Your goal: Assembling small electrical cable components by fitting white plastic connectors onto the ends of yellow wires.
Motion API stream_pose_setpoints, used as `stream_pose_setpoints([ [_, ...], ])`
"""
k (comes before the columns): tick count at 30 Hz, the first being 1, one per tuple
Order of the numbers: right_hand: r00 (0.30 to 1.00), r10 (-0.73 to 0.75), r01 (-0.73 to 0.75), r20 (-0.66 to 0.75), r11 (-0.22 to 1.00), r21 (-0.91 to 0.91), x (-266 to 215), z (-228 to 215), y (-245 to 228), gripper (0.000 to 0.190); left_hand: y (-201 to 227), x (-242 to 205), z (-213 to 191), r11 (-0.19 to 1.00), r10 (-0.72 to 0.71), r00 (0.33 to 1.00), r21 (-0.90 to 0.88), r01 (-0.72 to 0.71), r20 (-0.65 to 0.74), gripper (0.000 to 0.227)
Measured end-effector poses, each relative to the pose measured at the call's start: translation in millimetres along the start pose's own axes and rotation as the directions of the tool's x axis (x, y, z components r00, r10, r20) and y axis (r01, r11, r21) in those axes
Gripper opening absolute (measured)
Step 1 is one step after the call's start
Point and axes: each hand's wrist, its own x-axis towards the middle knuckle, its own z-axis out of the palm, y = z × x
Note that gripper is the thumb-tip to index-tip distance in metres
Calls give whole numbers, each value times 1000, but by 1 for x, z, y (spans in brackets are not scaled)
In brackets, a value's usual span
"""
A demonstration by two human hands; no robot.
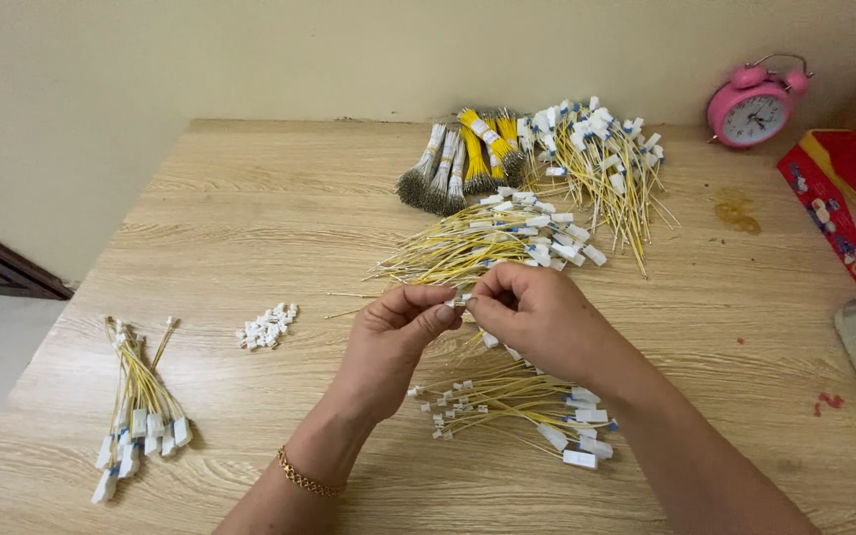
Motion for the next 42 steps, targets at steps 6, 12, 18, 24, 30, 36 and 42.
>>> stream_pose_setpoints([
  [6, 999, 7, -5, 36, 998, -60, -1, -3, -1, 16, 1, -1, 0, 997, -9, 1000, 73, 7, 24, 20],
  [12, 996, -6, 2, 87, 999, 50, 3, 2, 6, 16, 0, 4, -7, 996, -2, 1000, 88, 1, 8, 18],
  [18, 997, 0, 4, 82, 999, -50, 4, -5, 7, 15, 7, -1, 0, 989, 5, 999, 148, -10, 36, 19],
  [24, 995, -7, 21, 101, 990, -139, 2, -5, 2, 16, 4, -2, 0, 985, 6, 999, 171, -12, 37, 19],
  [30, 987, -109, 135, 120, 960, -243, 5, -2, 9, 17, 2, -5, 1, 974, 18, 999, 224, -26, 41, 17],
  [36, 987, 5, 27, 163, 981, -193, 6, -2, 14, 17, 6, -5, 4, 963, -14, 999, 268, 2, 43, 18],
  [42, 993, 117, -107, -1, 906, -409, -4, -60, -4, 25, 28, -19, 6, 735, -113, 974, 676, -51, 196, 19],
])
